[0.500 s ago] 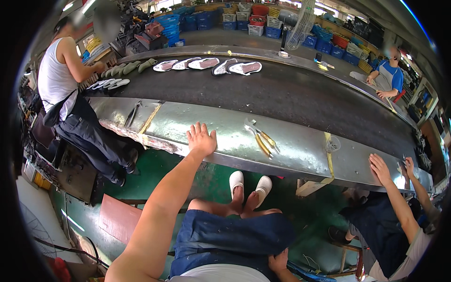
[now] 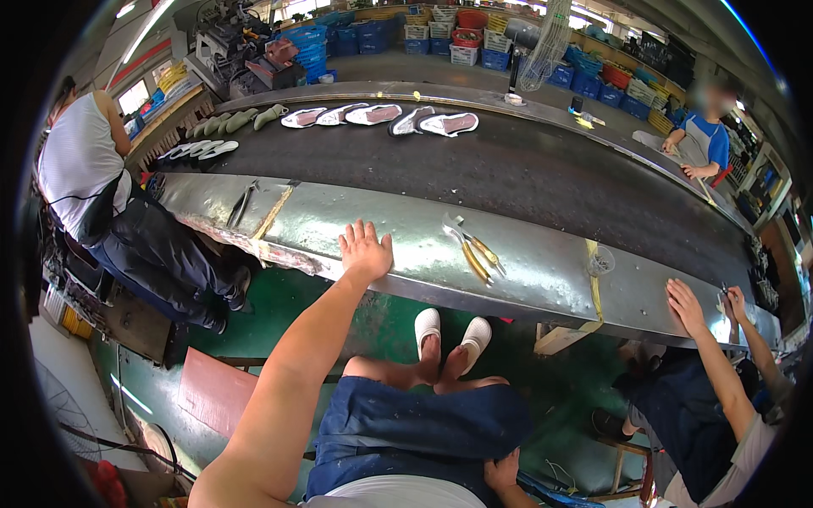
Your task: The worker is performing manual lasting or trimming on shoe uppers using a pair of lasting pincers/pliers at a shoe factory conveyor belt.
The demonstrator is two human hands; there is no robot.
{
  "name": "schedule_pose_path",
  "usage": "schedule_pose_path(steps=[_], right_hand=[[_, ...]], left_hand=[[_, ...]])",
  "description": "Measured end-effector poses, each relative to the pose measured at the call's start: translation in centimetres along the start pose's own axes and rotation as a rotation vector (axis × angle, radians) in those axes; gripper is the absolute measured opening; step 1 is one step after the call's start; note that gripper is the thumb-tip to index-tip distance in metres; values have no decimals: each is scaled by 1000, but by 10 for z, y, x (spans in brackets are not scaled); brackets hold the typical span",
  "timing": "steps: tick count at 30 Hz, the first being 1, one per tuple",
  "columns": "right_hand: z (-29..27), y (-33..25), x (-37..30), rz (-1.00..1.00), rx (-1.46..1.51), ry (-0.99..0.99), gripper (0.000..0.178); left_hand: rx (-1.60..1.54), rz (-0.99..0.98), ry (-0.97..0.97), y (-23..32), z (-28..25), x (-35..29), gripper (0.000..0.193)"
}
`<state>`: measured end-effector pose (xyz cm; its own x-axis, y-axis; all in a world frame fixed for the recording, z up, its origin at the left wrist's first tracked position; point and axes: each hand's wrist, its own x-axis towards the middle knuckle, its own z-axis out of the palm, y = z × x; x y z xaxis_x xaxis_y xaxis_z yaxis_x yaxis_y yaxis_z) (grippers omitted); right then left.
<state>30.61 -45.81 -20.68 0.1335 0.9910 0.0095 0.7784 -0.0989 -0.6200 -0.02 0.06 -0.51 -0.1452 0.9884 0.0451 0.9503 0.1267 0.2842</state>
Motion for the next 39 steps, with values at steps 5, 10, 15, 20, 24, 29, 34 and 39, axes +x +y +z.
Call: schedule_pose_path(steps=[5, 10, 15, 20, 24, 29, 34, 39], right_hand=[[-2, 5, 0, -5, 3, -14, 50], [-8, -5, 4, 6, 17, -35, 49], [-14, -18, 6, 50, 73, -20, 50], [-8, -6, 6, 42, 61, -59, 54], [-8, -7, 5, 12, 58, -28, 51], [-12, -10, 5, -15, 46, -18, 48], [-18, -20, 5, 28, 51, -20, 47], [-13, -10, 2, -11, 37, -51, 52]], left_hand=[[3, 5, -13, 2, -2, -1, 69], [0, -10, -7, 0, -1, -1, 69], [1, -11, -10, 2, -5, -2, 69], [-15, -10, 7, 1, -4, 0, 69], [3, -19, 4, 2, -7, -1, 69], [10, -18, 16, 3, -5, -1, 68], [11, -8, 46, -2, -2, -2, 68], [11, -2, 42, -2, -1, -2, 67]])
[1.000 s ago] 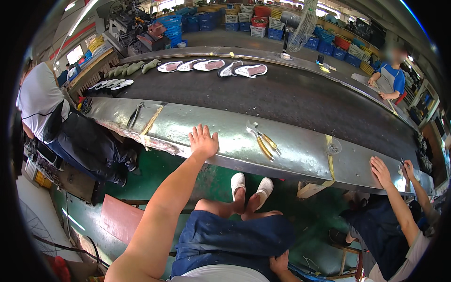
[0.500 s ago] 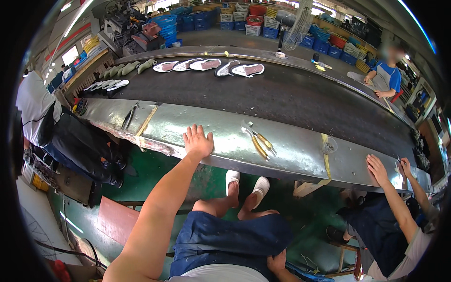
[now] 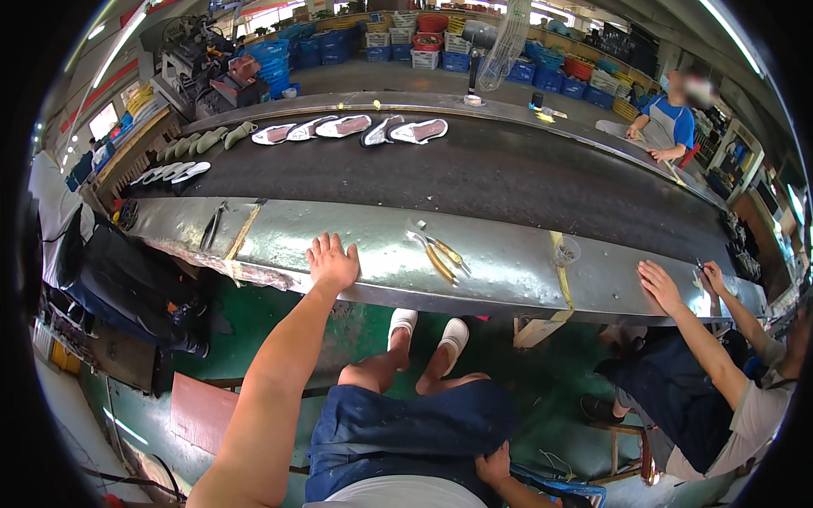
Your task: The worker is performing manual lasting or trimming on shoe uppers using a pair of lasting pincers/pliers at a shoe factory conveyor belt.
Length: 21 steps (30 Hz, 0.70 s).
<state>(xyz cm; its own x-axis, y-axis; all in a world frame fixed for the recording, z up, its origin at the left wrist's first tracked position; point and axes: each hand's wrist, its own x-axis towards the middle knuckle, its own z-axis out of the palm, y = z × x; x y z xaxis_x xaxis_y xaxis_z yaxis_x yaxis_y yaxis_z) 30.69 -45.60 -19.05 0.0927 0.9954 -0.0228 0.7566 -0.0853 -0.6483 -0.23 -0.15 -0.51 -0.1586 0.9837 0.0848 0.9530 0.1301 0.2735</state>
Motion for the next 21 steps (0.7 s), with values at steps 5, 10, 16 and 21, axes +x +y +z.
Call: schedule_pose_path(steps=[5, 10, 16, 21], right_hand=[[0, -2, -3, -18, -19, -5, 49], [-35, 15, -7, 104, -180, -353, 64], [-147, -97, 106, 95, -415, -1356, 66], [-178, -165, 219, -416, -71, -864, 39]], left_hand=[[-3, -1, -1, -5, -2, 1, 68], [11, 42, -100, 21, 0, 3, 69], [2, 41, -110, 1, -4, -1, 71], [8, 62, -104, -1, -5, -3, 73]])
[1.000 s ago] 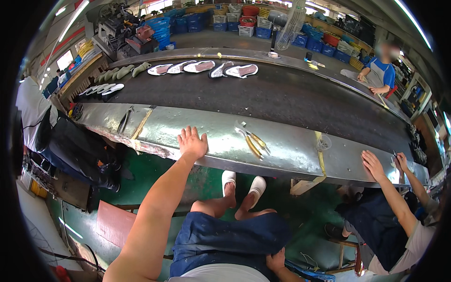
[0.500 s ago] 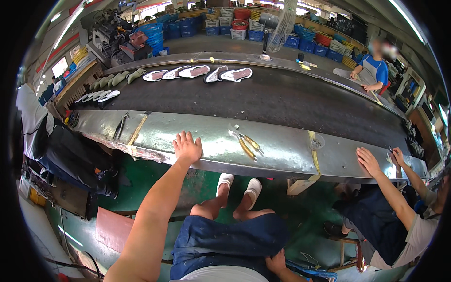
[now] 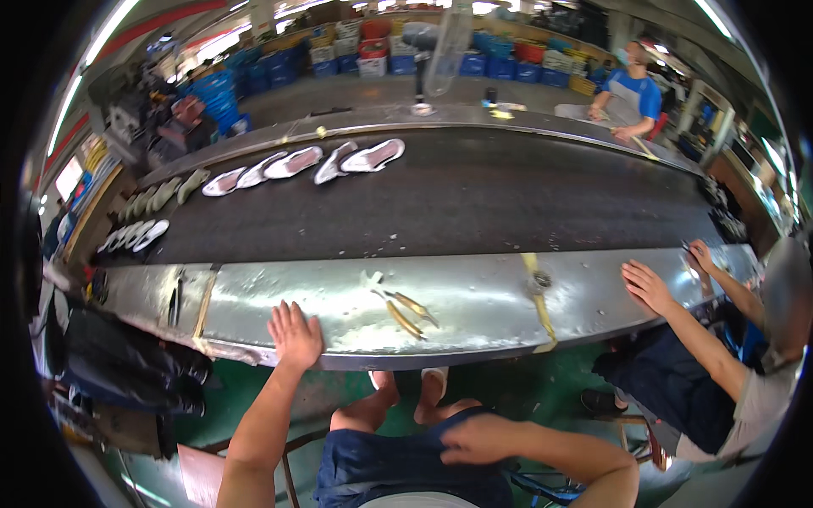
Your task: The worker is performing manual lasting or trimming on shoe uppers using a pair of lasting pincers/pliers at a shoe factory conveyor belt.
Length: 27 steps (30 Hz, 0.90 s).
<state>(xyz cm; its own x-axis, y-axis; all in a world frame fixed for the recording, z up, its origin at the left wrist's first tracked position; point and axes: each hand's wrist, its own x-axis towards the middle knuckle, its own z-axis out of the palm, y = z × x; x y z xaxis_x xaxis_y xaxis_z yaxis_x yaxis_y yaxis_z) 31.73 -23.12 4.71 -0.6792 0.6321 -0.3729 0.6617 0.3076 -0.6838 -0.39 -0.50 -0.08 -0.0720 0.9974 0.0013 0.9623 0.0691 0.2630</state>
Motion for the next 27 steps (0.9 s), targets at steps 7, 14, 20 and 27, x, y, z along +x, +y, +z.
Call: schedule_pose_path(steps=[7, 14, 20, 27], right_hand=[[-120, 35, 123, -259, -358, 876, 47], [-150, 63, 197, -154, -401, 737, 64], [-152, 75, 197, -232, -359, 761, 57], [-162, 76, 206, -229, -291, 716, 60]], left_hand=[[-15, 54, 37, 0, 2, 5, 73], [-19, 110, 39, -12, 8, 9, 73], [-199, 220, 137, -28, -12, 102, 55], [-924, -92, 277, -18, -14, 297, 63]])
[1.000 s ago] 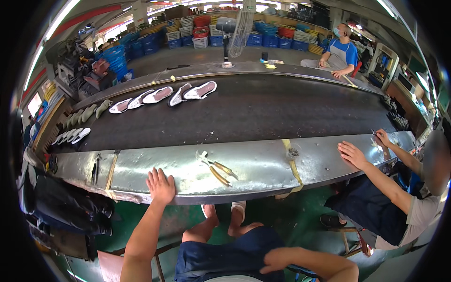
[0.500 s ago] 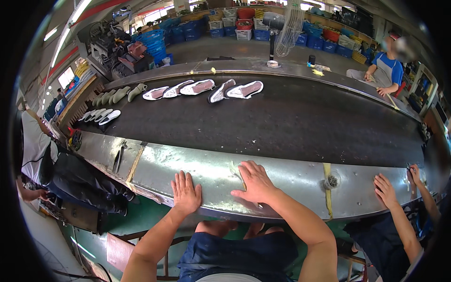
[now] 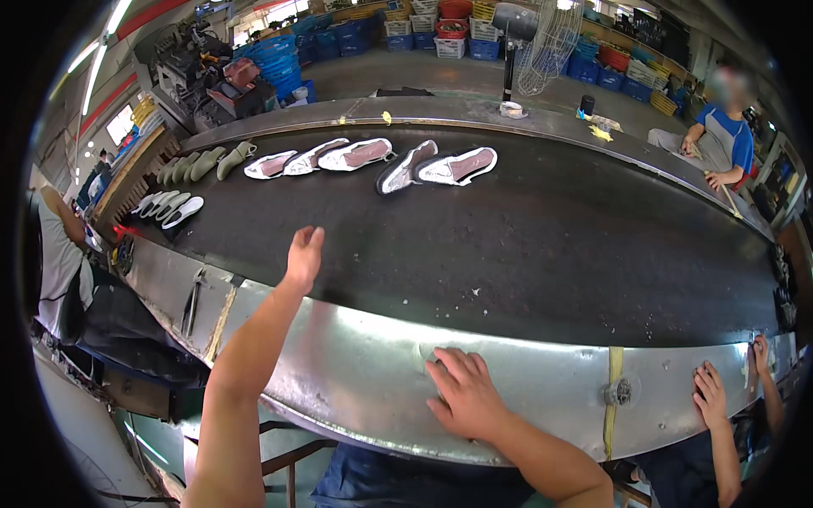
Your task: The worker is performing manual lasting or trimming on shoe uppers using a pair of lasting pincers/pliers at a shoe factory conveyor belt.
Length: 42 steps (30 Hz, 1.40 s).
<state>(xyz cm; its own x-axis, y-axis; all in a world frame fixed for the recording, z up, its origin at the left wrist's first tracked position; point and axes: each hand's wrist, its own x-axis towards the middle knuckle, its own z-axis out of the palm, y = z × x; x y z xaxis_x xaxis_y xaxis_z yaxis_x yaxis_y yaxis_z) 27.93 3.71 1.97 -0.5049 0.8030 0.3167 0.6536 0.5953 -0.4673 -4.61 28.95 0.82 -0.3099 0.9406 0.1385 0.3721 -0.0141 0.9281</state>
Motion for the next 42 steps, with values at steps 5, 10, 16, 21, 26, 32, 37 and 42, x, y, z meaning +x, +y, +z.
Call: schedule_pose_path(steps=[5, 10, 16, 21, 26, 32, 37, 42], right_hand=[[-5, 2, 4, 77, 48, -52, 59], [-5, 11, 10, 131, 50, -104, 60], [7, 11, 15, 151, 126, -150, 64], [2, 8, 23, 190, 102, -181, 62], [4, 18, 31, 123, 244, -151, 58], [20, 16, 26, 60, 193, -75, 52], [18, 15, 22, 100, 110, -73, 57], [22, 7, 33, 104, 176, -88, 51]], left_hand=[[-33, -201, 67, -12, 43, 102, 73], [-70, -201, 196, -30, 84, 182, 80], [-501, -283, 76, -58, 93, 272, 74], [-275, -154, 14, -59, 119, 314, 95], [-111, -43, -232, -66, 87, 303, 89], [843, 331, 173, -109, -7, 368, 89], [908, 148, 73, -82, 27, 334, 81], [784, 227, -279, -76, -2, 359, 77]])
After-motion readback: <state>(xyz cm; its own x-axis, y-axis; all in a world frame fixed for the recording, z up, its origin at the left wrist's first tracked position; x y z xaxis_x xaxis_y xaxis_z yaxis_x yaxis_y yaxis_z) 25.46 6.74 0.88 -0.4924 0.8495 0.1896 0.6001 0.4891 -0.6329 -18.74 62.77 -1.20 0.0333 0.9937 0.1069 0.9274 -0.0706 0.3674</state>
